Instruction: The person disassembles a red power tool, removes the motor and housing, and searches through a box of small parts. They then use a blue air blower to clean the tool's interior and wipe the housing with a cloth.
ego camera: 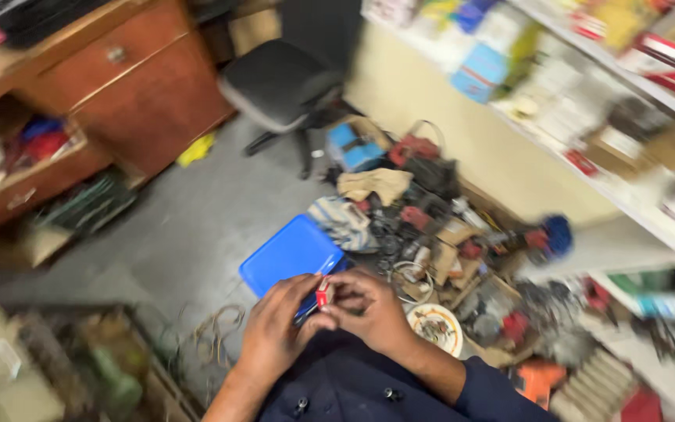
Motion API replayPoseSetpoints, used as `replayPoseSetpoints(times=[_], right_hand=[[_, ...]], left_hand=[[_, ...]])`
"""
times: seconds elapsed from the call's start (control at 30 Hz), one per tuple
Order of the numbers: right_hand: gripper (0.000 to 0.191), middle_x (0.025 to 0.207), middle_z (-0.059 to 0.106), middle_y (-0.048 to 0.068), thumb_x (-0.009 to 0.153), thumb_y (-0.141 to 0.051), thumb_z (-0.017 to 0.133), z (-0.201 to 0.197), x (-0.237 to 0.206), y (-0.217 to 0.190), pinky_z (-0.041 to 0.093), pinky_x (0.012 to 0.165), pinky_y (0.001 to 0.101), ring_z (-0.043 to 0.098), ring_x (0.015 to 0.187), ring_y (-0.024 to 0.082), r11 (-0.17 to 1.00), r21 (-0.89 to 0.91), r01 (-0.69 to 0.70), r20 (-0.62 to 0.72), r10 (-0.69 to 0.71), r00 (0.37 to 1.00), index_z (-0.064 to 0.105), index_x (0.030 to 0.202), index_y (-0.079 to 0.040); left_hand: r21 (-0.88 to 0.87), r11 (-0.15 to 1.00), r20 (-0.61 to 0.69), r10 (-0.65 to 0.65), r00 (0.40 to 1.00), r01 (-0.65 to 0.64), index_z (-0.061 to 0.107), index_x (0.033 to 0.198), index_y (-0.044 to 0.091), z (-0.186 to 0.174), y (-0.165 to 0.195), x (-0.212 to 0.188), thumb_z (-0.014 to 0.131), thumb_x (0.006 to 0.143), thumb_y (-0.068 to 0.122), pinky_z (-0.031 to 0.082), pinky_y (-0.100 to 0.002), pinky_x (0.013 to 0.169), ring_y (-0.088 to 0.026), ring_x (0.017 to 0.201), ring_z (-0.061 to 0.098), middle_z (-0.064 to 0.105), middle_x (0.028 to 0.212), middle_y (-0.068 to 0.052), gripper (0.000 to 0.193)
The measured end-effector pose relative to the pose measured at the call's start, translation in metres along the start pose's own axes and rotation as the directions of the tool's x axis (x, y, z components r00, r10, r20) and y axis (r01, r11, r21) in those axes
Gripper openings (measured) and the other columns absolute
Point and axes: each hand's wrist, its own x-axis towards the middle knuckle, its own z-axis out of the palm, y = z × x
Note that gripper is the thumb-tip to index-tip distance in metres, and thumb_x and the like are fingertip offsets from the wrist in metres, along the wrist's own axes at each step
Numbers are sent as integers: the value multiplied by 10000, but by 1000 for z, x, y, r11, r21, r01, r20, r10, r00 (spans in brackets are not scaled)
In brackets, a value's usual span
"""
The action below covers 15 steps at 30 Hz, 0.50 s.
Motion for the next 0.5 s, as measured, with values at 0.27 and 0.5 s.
replayPoseSetpoints(times=[0.27,0.5], right_hand=[[571,1187,639,144,870,-7,770,-60,-27,26,595,881,346,681,1014,186,879,462,-120,-176,223,959,521,1384,-33],[618,1268,627,125,884,-73,772,-106,-43,30,594,939,360,654,1149,206,743,665,-75,-170,249,953,487,1431,-30]], left_hand=[[-135,954,399,301,866,-269,634,1270,62,47,0,70,898,663,342,536,-437,929,-340,1130,650,653,1257,-117,719],[-412,909,315,207,926,-63,612,1316,76,106,17,97,922,682,223,523,-399,996,-345,1204,627,617,1300,-150,721]])
